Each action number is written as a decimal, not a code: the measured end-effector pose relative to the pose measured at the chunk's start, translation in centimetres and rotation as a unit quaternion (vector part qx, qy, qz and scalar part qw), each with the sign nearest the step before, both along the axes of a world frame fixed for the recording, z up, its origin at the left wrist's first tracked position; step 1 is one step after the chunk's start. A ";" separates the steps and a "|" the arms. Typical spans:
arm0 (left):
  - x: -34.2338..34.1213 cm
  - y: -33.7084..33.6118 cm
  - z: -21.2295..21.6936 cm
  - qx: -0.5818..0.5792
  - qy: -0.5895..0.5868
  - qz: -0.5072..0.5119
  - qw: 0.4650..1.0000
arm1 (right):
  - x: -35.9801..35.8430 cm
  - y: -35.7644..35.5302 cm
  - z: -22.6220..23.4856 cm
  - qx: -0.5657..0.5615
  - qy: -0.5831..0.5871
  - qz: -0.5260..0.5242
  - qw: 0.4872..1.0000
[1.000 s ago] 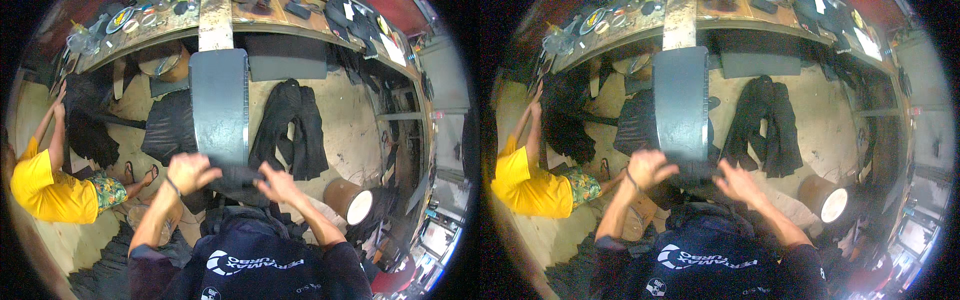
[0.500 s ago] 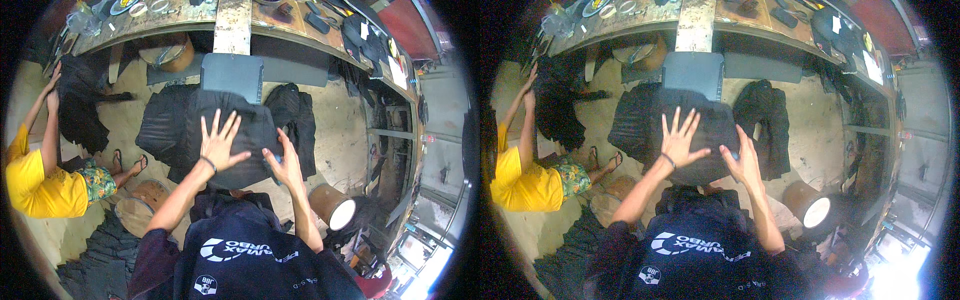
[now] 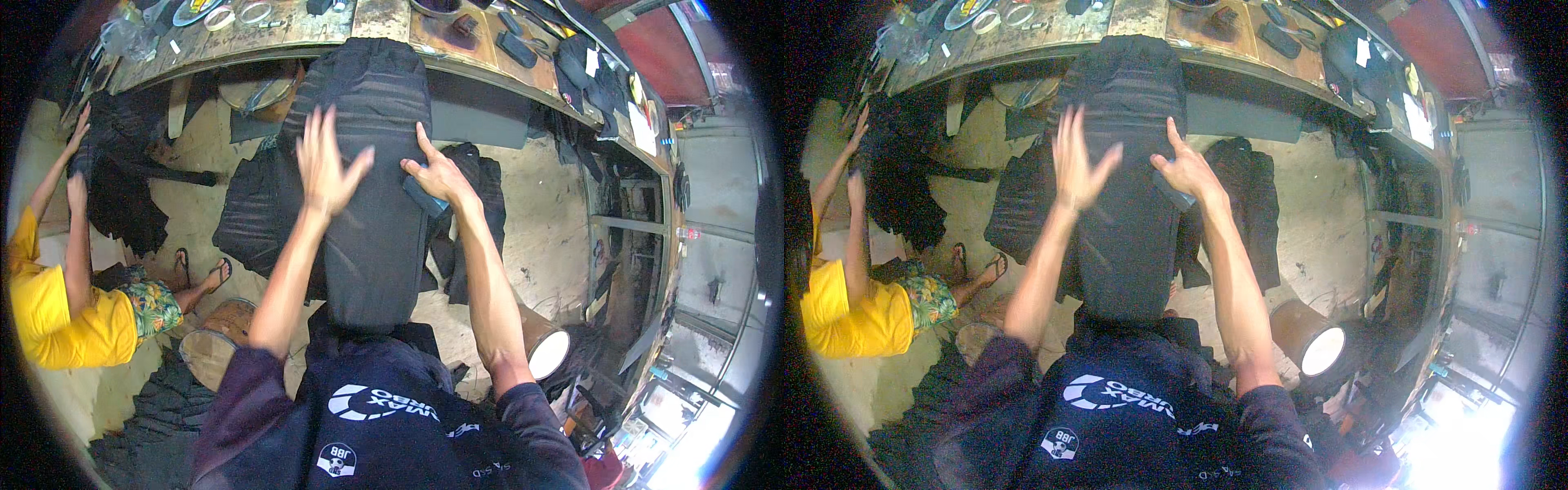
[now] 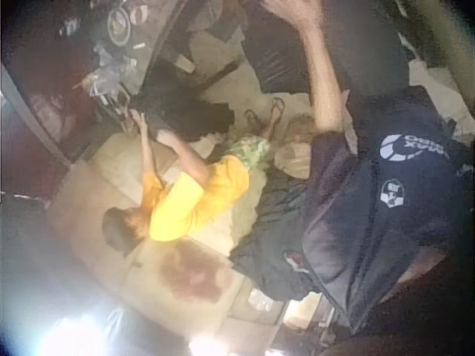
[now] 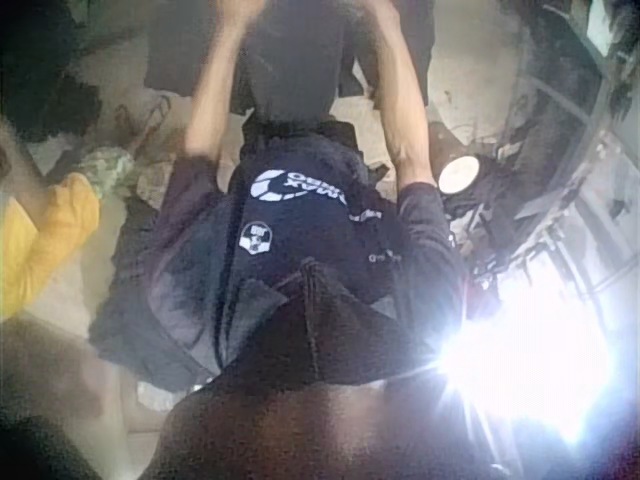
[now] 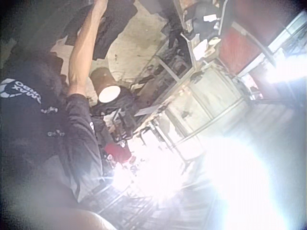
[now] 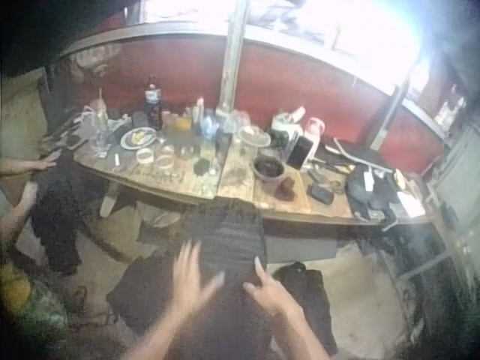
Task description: The person repeatedly rubs a small blue block over the surface of black garments laid on a wooden table, flipping and repositioning them to cover different areas. The person works one garment at a time, smoothing and rubbing the fabric while another person in a yellow shirt works nearby.
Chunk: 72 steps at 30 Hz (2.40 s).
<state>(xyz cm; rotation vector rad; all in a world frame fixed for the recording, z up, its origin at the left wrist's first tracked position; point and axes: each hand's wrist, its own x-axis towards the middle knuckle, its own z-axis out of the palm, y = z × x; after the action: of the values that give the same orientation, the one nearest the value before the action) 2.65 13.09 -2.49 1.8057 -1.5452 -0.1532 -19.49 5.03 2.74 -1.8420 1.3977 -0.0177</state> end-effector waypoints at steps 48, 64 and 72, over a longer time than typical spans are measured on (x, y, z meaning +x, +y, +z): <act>-4.1 18.6 3.3 0.231 0.377 -0.027 0.897 | -2.3 -2.6 -0.2 -0.003 0.116 -0.025 0.993; 3.8 -5.2 5.3 0.037 -0.096 -0.180 0.978 | -4.1 -4.4 -3.3 -0.020 0.063 0.004 0.998; 1.4 -21.1 -2.0 0.071 -0.170 -0.124 0.975 | -1.3 -5.3 -0.7 -0.236 0.079 -0.067 0.966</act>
<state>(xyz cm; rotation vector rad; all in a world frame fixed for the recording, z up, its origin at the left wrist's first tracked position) 4.10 -8.04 -4.51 1.8098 -2.0484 -0.0758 -20.80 -0.23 2.09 -2.1638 1.7416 -0.3029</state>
